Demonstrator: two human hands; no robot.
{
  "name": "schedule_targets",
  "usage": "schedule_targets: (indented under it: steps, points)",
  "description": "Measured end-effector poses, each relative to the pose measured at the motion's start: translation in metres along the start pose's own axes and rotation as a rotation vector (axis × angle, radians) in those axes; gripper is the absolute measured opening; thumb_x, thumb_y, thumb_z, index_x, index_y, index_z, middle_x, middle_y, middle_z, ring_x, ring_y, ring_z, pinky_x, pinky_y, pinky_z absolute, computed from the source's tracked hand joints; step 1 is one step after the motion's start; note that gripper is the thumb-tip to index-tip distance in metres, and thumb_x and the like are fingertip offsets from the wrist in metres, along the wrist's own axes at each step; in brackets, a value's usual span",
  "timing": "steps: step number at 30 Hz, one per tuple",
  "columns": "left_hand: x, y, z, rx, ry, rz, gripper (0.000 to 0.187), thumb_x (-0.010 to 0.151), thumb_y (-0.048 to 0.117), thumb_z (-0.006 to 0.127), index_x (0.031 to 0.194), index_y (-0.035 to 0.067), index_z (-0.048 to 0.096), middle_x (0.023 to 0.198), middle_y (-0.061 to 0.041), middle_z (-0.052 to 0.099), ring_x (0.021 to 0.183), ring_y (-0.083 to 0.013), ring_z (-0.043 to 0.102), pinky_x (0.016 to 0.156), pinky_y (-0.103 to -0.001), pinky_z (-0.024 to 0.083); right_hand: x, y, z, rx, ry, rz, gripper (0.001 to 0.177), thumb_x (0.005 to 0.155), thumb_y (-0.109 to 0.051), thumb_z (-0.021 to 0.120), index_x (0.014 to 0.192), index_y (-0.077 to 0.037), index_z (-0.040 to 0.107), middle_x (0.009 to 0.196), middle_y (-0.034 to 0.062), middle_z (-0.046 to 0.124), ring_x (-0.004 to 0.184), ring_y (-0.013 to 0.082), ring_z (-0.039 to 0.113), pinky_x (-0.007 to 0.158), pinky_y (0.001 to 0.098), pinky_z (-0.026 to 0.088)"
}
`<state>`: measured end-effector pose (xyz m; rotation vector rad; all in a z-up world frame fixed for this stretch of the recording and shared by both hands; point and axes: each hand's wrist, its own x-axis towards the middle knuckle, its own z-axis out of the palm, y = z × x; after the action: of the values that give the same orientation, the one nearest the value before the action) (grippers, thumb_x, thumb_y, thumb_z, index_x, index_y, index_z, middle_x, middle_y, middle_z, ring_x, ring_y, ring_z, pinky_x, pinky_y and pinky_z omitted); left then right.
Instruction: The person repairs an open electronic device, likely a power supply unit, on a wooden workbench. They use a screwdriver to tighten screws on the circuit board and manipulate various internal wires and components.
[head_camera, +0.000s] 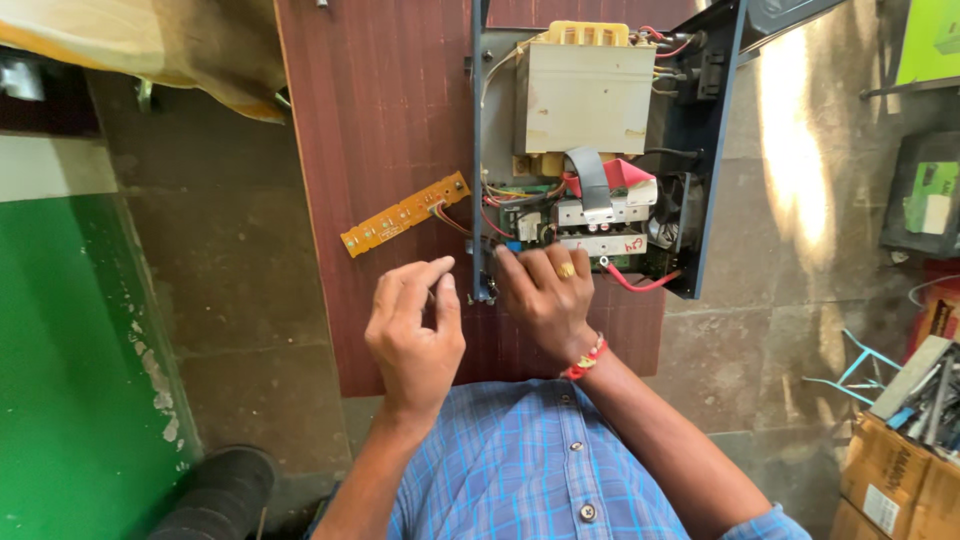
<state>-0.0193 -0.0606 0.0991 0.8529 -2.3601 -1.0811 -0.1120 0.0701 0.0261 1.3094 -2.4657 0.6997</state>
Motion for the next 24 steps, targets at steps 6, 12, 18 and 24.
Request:
schedule_targets:
  steps: [6,12,18,24]
  points:
    - [-0.025,0.010,0.017,-0.201,-0.147,-0.108,0.020,0.096,0.005,0.069,0.116,0.001,0.070,0.101,-0.014,0.073,0.069,-0.0186,0.072,0.058,-0.031,0.059,-0.026,0.004,-0.016,0.086,0.019,0.068,0.025,0.084,-0.006,0.081,0.108,-0.008,0.075,0.079,-0.0011,0.061,0.070,0.0197,0.056,0.068,0.0383,0.040]
    - [-0.048,0.014,0.044,-0.282,-0.401,-0.446,0.042,0.101,0.015,0.059,0.139,-0.002,0.058,0.079,-0.020,0.074,0.061,-0.0218,0.073,0.058,-0.036,0.057,-0.023,0.002,-0.020,0.150,0.015,0.120,0.030,0.079,-0.008,0.079,0.108,-0.006,0.074,0.084,0.0023,0.065,0.073,0.0229,0.058,0.070,0.0398,0.041]
    - [-0.050,0.005,0.062,-0.305,-0.344,-0.414,0.050,0.105,0.020,0.051,0.147,-0.006,0.047,0.095,-0.029,0.071,0.079,-0.0389,0.072,0.070,-0.046,0.056,-0.005,-0.001,-0.031,0.332,-0.105,0.174,0.036,0.075,-0.008,0.074,0.110,-0.001,0.071,0.096,0.0108,0.065,0.081,0.0317,0.064,0.072,0.0416,0.051]
    - [-0.054,0.004,0.078,-0.317,-0.289,-0.403,0.059,0.104,0.018,0.052,0.154,-0.006,0.034,0.100,-0.034,0.069,0.092,-0.0494,0.068,0.078,-0.052,0.053,0.010,0.014,-0.041,0.177,-0.152,0.232,0.018,0.091,-0.005,0.074,0.109,-0.006,0.072,0.106,0.0089,0.071,0.082,0.0269,0.072,0.069,0.0366,0.057]
